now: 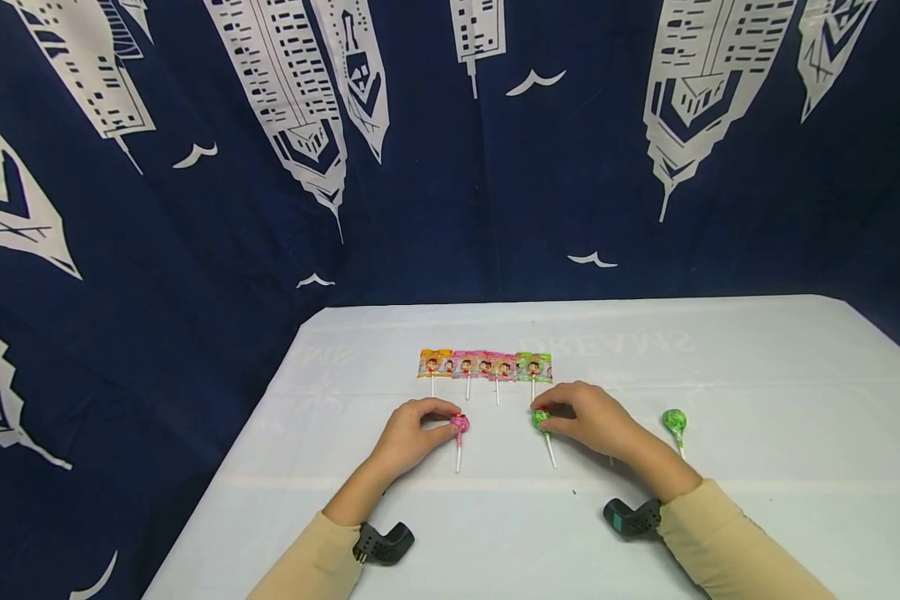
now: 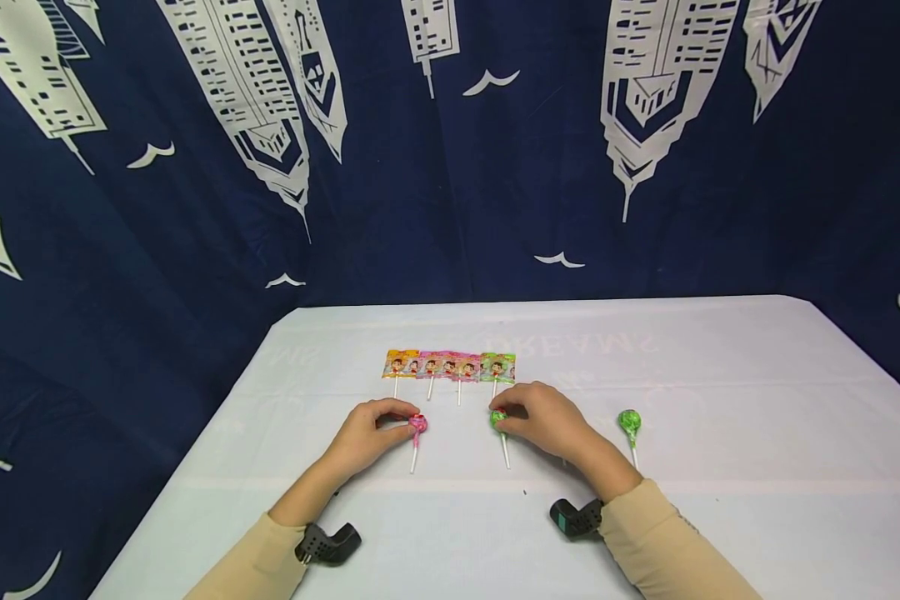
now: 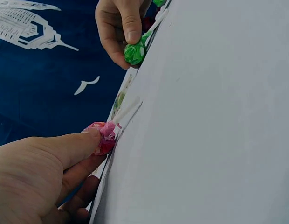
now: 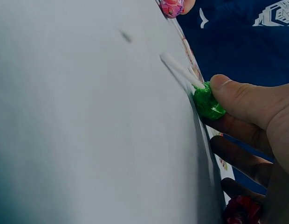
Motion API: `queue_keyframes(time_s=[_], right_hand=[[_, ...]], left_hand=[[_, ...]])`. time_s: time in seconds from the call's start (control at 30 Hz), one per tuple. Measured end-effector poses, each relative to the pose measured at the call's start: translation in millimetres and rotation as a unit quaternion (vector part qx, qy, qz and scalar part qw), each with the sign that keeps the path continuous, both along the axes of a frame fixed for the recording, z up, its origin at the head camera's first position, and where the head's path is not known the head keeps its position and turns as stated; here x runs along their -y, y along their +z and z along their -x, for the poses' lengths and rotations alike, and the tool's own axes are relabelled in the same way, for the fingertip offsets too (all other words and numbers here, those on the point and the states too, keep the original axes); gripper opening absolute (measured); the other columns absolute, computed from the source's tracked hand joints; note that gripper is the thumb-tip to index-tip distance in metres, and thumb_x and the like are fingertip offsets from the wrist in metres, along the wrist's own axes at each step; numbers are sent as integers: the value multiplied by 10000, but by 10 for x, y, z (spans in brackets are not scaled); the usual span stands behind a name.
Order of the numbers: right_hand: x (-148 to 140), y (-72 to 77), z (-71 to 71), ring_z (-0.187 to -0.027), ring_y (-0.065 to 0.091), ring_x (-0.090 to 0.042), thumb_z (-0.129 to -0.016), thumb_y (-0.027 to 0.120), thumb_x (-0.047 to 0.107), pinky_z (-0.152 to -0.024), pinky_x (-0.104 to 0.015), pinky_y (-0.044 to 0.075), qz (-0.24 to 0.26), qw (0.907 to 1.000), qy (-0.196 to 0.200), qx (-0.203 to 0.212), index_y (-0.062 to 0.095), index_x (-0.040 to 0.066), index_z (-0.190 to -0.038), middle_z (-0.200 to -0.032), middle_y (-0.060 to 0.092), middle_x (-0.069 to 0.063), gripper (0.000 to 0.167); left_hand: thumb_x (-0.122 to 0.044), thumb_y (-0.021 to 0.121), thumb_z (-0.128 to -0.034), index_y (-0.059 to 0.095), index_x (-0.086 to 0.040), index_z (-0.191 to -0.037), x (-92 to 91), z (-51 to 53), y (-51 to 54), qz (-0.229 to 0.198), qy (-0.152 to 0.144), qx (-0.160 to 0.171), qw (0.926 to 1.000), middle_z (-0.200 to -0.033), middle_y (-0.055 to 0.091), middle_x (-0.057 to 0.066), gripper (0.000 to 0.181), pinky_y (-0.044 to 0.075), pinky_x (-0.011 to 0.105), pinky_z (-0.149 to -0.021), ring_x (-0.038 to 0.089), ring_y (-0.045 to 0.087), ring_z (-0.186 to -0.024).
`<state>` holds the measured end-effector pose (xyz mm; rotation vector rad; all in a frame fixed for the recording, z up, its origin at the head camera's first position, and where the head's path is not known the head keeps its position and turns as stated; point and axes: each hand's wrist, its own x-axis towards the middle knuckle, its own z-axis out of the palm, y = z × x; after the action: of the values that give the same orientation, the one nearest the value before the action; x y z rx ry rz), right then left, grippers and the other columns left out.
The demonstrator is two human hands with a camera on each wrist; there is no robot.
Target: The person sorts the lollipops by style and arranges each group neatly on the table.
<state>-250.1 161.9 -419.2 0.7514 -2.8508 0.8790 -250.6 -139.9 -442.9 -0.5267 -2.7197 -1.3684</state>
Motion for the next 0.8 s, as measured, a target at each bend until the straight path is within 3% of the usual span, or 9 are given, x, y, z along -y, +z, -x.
queue_keyframes(time_s=[0.33, 0.47, 0.6, 0.8], right_hand=[[-10, -18, 17, -1031, 661, -198, -854, 782, 195, -939, -463, 507, -7, 10000, 30, -55, 763, 168, -1090, -1061, 750, 46, 238], [-24, -6, 19, -1006, 652, -187, -857, 781, 204, -922, -460, 505, 12, 9999, 57, -86, 762, 166, -1089, -1053, 746, 45, 236], [-25, -1, 15, -1001, 653, -181, -856, 783, 211, -919, -454, 509, 25, 9999, 48, -124, 763, 176, -1086, -1051, 746, 50, 234], [-32, -22, 20, -1006, 663, -188, -848, 789, 203, -916, -450, 515, 50, 9997, 78, -219, 766, 184, -1074, -1048, 750, 52, 228]], left_hand=[[-156, 782, -857, 758, -164, -1049, 15, 4, 26, 5, -96, 26, 10000, -1033, 766, -21, 194, 529, 349, -963, 167, 700, -1046], [-151, 782, -853, 762, -171, -1043, 36, 16, 68, 63, -59, -10, 10000, -1005, 763, -22, 192, 524, 273, -859, 143, 690, -986], [-133, 781, -847, 762, -167, -1039, 93, 30, 109, -3, 10, 41, 10000, -942, 754, -10, 196, 499, 227, -757, 110, 659, -875], [-112, 788, -837, 769, -171, -1024, 219, 63, 144, -13, 278, 50, 9996, -890, 722, -6, 197, 513, 241, -733, 91, 622, -808]])
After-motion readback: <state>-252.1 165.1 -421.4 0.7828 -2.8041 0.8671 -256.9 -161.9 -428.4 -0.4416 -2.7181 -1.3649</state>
